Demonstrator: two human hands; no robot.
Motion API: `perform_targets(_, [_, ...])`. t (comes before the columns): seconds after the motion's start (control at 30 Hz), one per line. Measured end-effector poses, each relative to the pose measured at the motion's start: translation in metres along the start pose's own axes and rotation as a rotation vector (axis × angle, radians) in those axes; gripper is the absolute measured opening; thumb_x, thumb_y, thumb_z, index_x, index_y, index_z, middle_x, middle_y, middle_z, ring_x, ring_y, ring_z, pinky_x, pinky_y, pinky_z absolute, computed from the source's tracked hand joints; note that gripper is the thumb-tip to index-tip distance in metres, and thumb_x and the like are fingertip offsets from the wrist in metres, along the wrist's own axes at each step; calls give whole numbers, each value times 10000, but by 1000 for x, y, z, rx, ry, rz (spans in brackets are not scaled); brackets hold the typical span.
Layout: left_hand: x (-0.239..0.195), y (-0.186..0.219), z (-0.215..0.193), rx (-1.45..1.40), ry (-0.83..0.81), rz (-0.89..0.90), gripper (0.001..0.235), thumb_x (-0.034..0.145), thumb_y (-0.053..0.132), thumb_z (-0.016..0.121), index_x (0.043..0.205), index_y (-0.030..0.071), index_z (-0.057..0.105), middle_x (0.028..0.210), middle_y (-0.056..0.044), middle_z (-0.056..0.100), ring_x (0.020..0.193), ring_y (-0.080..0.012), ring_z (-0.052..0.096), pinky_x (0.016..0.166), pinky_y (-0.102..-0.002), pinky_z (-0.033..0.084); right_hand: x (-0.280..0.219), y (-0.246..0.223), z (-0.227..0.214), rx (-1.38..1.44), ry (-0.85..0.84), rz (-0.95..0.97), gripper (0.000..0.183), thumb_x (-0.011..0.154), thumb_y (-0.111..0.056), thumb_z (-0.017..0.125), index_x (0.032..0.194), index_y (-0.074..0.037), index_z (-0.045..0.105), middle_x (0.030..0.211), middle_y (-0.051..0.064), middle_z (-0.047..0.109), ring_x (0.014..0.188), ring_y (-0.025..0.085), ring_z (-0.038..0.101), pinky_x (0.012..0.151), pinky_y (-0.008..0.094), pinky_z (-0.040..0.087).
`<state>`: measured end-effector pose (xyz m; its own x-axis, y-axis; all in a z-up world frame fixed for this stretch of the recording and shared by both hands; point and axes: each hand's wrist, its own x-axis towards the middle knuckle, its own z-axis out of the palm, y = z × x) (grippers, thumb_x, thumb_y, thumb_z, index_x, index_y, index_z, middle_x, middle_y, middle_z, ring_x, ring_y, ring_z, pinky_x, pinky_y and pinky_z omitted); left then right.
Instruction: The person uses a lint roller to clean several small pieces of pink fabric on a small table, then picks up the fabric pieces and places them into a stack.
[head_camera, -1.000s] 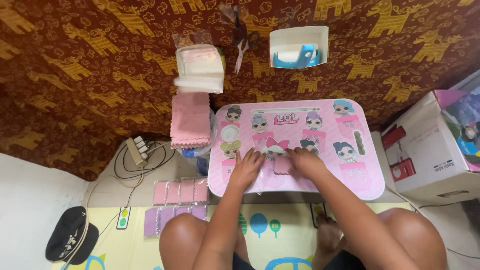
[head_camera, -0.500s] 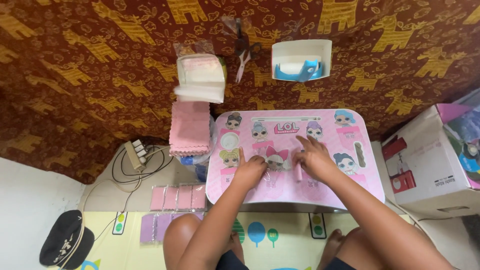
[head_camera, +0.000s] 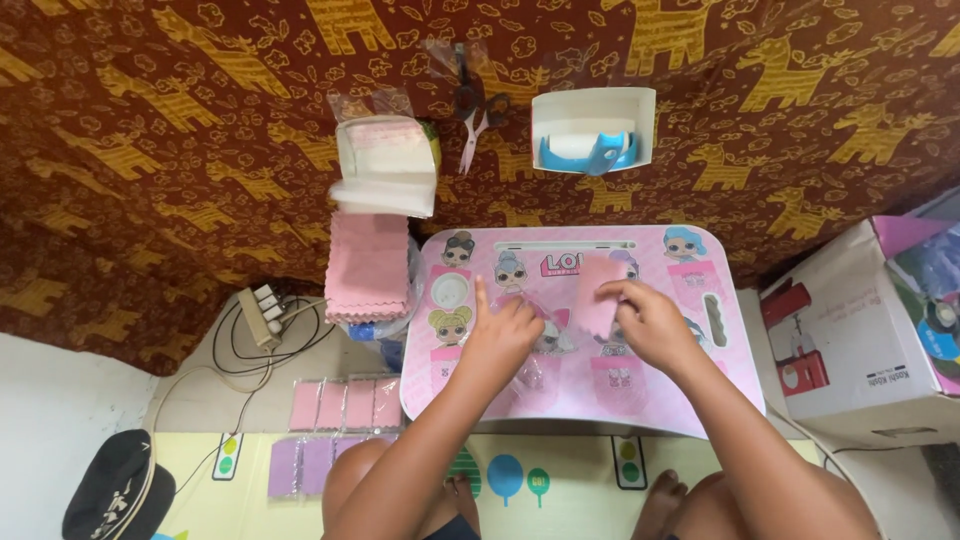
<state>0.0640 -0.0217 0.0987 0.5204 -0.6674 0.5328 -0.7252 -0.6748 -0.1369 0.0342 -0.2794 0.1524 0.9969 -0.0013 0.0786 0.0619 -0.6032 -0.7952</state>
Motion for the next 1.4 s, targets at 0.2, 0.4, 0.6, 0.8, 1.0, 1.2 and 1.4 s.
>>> perform_targets(0.2, [25, 9, -32, -4, 138, 18, 70, 914, 95, 634, 874, 140, 598, 989, -67, 663, 1129, -301, 648, 994, -897, 261, -9, -20, -14, -361, 164, -92, 312, 953, -408, 614, 1212, -272, 724, 1106, 62, 715, 1082, 285, 696, 919, 428, 562])
perform_targets(0.4, [35, 20, -27, 15, 228, 60, 130, 967, 74, 575, 884, 174, 566, 1016, -43, 633, 1172, -271, 639, 1054, -875, 212, -14, -67, -9, -278, -54, -12, 323, 903, -416, 690, 1026, -130, 776, 969, 150, 759, 983, 378, 725, 884, 491, 572])
perform_targets(0.6, [35, 19, -38, -59, 227, 37, 93, 1006, 126, 562, 1011, 200, 618, 1143, -18, 648, 1252, -256, 614, 1051, -877, 208, 0, -31, 4, -221, -54, -21, 156, 904, -276, 671, 911, -165, 781, 842, 84, 764, 914, 314, 739, 833, 445, 582])
perform_targets(0.8, [26, -4, -59, -498, 171, -102, 404, 961, 423, 502, 1272, 198, 629, 1305, -59, 656, 1355, -304, 541, 1124, -821, -34, -2, -35, -11, -114, -54, 14, 147, 904, -203, 661, 951, -132, 781, 833, 125, 754, 932, 359, 732, 880, 484, 574])
perform_targets(1.0, [31, -18, -69, -868, 55, -368, 616, 914, 274, 719, 1475, 142, 502, 1443, -195, 526, 1341, -465, 522, 1109, -659, 390, -6, -48, -23, -128, -100, -35, 127, 921, -178, 662, 944, -139, 780, 850, 97, 764, 937, 319, 739, 896, 465, 569])
perform_targets(1.2, [29, -14, -60, -858, -51, -293, 647, 938, 272, 717, 1532, 186, 474, 1293, -127, 614, 1173, -382, 640, 975, -525, 501, -11, -54, -23, -171, -164, -60, 131, 912, -184, 656, 941, -151, 780, 851, 91, 766, 926, 327, 740, 897, 465, 573])
perform_targets(1.4, [23, -6, -54, -922, 22, -259, 551, 954, 163, 705, 1472, 234, 533, 1153, -29, 645, 893, -260, 718, 759, -399, 596, -12, -52, -23, -147, -186, -104, 110, 908, -175, 656, 919, -134, 757, 841, 109, 750, 925, 350, 730, 876, 473, 574])
